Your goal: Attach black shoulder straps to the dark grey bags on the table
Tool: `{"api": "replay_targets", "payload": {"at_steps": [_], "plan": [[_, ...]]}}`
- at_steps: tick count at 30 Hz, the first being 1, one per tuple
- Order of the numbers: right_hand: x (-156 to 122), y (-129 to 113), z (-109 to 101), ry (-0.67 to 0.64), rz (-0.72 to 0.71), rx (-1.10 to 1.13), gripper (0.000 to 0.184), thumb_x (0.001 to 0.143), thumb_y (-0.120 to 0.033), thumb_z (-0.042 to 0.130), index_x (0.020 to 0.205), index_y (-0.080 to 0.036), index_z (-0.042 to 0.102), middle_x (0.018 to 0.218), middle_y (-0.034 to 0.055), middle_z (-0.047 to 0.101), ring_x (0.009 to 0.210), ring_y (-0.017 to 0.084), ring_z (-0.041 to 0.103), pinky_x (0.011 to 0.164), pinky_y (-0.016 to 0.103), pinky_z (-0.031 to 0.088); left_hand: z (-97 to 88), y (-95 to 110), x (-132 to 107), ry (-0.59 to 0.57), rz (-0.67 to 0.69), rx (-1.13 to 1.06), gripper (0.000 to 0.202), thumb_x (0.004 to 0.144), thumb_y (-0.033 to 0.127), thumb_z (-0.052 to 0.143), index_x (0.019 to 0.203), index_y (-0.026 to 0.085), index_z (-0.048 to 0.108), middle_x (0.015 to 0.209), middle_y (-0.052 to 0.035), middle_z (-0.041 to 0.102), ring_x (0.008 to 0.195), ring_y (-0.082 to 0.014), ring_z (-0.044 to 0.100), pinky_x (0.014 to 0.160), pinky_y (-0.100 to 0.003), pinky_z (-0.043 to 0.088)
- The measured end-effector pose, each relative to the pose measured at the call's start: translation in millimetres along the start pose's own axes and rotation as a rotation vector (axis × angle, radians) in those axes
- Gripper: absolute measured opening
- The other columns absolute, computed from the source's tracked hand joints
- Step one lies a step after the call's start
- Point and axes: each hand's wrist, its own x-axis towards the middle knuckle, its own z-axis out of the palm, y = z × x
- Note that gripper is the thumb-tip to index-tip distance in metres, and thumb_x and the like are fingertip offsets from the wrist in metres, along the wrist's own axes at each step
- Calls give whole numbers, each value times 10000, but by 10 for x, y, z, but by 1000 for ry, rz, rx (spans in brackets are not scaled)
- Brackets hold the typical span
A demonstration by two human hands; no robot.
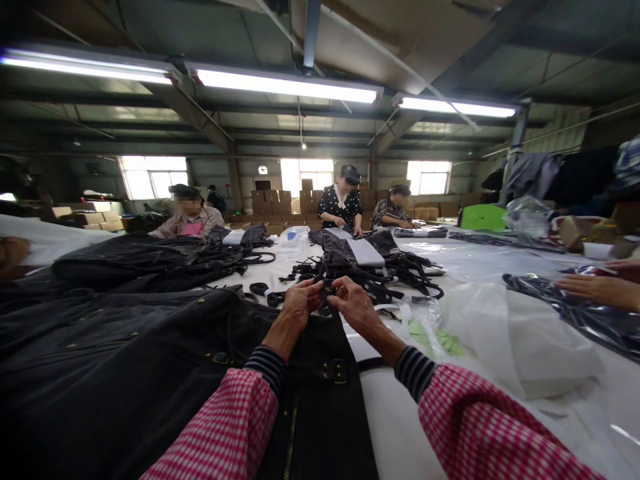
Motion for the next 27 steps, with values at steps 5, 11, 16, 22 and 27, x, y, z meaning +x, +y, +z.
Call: {"api": "replay_targets", "payload": {"at_steps": [5,11,16,22,27], "plan": [[192,-106,85,-111,108,53,297,727,-410,711,865,-170,603,710,-7,588,602,120,514,513,225,348,-8,52,15,39,56,-14,311,977,348,628,1215,147,617,1169,-85,655,970,-200,668,824,-388,595],[320,-246,-115,-394,-123,-68,180,796,-344,639,797,-192,544,617,-48,528,529,106,479,530,233,346,29,83,17,141,127,83,241,976,318,633,1129,133,640,1049,-56,674,855,-161,668,739,-326,596],[156,-352,-367,-436,-335,-433,89,793,-116,582,748,-189,603,650,-31,531,619,117,462,620,261,286,-14,94,44,246,162,178,247,977,329,631,1126,133,643,1050,-55,675,863,-165,670,745,-330,596],[-1006,-374,-725,-709,-215,-485,191,895,-162,505,823,-228,669,737,6,643,672,159,550,668,267,360,-188,10,147,389,93,281,304,981,355,621,1204,149,624,1165,-82,658,971,-203,668,827,-388,594],[-2023,-478,-934,-777,23,-304,174,911,-317,566,751,-282,624,772,21,668,628,168,572,569,272,359,-261,-85,190,428,94,452,320,984,367,615,1214,146,618,1160,-82,658,962,-201,670,818,-385,596]]}}
